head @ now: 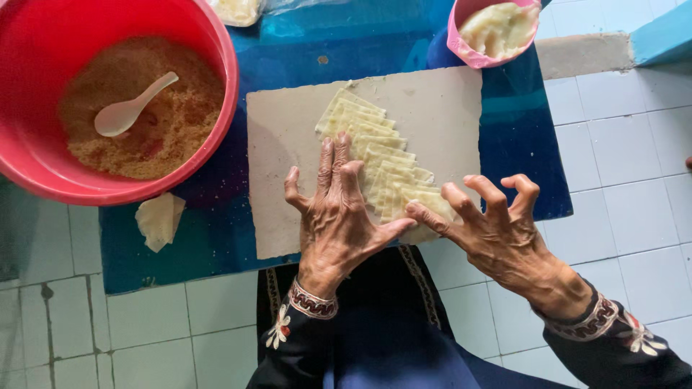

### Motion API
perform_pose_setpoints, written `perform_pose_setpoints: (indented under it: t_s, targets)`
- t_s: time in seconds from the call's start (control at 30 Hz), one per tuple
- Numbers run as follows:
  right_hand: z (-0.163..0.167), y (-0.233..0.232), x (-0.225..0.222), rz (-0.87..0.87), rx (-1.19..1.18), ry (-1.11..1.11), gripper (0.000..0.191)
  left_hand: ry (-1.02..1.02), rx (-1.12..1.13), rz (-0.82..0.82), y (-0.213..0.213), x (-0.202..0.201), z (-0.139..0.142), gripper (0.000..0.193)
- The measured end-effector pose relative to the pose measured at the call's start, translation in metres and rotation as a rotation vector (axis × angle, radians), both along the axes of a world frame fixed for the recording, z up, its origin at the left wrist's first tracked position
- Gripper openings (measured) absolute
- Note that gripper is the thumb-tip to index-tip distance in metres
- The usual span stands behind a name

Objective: The person folds thin dough wrappers into filled pastries at a table. They take a square wrapper, spoon brown sugar filling from a red basin onto it with a spoon, then fold and pinch the wrapper closed by hand, placing finished pieces on the board with other folded wrappers.

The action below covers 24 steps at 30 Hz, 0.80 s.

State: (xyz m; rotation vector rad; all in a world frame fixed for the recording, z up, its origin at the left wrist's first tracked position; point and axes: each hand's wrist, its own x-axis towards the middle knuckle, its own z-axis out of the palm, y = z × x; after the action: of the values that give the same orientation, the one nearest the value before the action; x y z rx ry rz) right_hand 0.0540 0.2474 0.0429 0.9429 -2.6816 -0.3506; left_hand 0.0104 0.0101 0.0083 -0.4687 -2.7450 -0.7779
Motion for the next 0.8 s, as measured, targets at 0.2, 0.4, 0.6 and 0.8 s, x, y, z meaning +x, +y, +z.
perform_pose_setpoints:
  t_s: [0.2,0.4,0.6,0.8]
  targets:
    - [0.004,-0.006,-0.029,0.069,0.084,0.013,0.084,-0.016,-0.014,-0.011,0.001,0.000,0.001,0.101]
    - [-0.001,-0.009,-0.072,0.149,0.018,0.042,0.080,-0.018,-0.033,-0.013,0.000,-0.002,0.000,0.106]
    - [-0.005,-0.014,-0.114,0.172,0.081,0.121,0.085,0.003,-0.038,-0.003,-0.002,-0.004,0.000,0.108]
    - [-0.013,-0.024,-0.148,0.226,0.048,0.162,0.083,0.016,-0.017,-0.011,-0.003,-0.005,0.000,0.106]
